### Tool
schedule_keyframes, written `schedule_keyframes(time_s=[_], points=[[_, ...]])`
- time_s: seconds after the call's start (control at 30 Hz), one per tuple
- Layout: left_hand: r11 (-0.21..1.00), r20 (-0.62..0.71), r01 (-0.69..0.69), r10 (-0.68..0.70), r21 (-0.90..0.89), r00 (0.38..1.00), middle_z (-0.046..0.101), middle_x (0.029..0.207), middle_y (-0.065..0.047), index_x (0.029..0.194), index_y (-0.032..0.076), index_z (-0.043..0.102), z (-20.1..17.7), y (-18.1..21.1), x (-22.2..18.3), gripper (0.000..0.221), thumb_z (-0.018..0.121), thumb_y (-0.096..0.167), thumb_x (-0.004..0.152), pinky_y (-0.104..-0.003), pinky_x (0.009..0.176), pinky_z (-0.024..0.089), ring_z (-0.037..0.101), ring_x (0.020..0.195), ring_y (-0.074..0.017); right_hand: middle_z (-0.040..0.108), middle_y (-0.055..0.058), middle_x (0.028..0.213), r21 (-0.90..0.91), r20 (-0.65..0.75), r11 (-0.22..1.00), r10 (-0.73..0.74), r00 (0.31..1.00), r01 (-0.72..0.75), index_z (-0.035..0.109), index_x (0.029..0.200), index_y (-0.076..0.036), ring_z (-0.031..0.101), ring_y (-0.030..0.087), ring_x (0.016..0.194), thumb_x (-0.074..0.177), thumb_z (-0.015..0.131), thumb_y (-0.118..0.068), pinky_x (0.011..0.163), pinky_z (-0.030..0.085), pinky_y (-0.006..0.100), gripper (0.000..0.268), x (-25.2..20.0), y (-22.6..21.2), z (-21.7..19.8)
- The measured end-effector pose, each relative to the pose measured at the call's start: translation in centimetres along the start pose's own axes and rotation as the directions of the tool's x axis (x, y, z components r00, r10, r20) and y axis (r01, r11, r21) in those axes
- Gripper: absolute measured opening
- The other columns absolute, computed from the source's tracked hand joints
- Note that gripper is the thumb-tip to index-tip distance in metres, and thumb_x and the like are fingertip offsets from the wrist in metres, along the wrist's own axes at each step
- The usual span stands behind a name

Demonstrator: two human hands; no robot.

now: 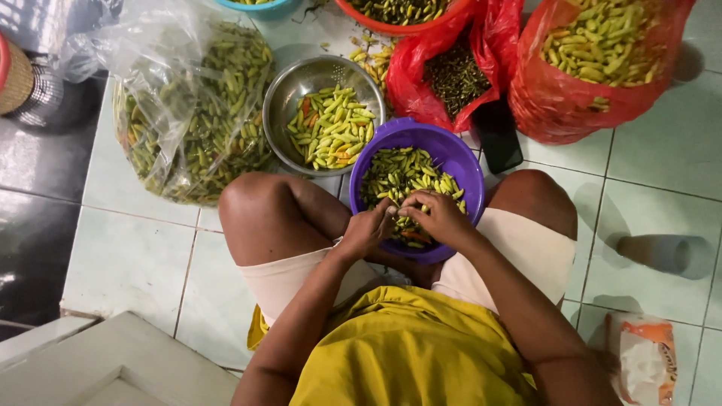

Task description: Removing the stems from green chilies by hand and placing them into a bowl for processing.

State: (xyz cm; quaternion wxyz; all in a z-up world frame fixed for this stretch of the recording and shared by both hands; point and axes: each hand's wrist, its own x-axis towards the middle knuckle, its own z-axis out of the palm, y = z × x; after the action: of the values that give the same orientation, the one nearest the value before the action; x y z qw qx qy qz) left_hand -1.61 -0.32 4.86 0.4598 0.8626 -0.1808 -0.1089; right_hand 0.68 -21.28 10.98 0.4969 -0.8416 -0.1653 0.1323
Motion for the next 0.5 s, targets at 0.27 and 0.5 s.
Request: schedule_keyframes(time_s=[0.27,0.5], points=[[0.983,0.038,0.108,-0.104,-0.145,0.994,0.071,0.093,-0.03,0.132,0.022,0.047,-0.6,0.0,-0.3,0.036,0.029,0.046,0.113,-0.065,0.081,0.053,0.067,0.091,-0.0563,0.073,0.01,0.091,0.208,-0.066,0.977,0.061,0.996,-0.046,0.078,0.106,-0.005,0.065,0.018,0.094,0.099,0.075,-0.015,0.087,0.055,0.04,0.013,1.3,2.9,-1.9],[0.985,0.028,0.073,-0.069,-0.155,0.997,0.071,0.079,-0.027,0.127,0.02,0.047,-0.6,0.2,0.1,0.031,0.03,0.042,0.114,-0.065,0.075,0.053,0.066,0.08,-0.0568,0.069,0.01,0.106,0.167,-0.501,0.979,-0.018,0.865,0.117,0.066,0.137,-0.004,0.064,0.013,0.075,0.107,0.076,-0.011,0.063,0.056,0.027,0.033,6.7,1.0,-11.0]])
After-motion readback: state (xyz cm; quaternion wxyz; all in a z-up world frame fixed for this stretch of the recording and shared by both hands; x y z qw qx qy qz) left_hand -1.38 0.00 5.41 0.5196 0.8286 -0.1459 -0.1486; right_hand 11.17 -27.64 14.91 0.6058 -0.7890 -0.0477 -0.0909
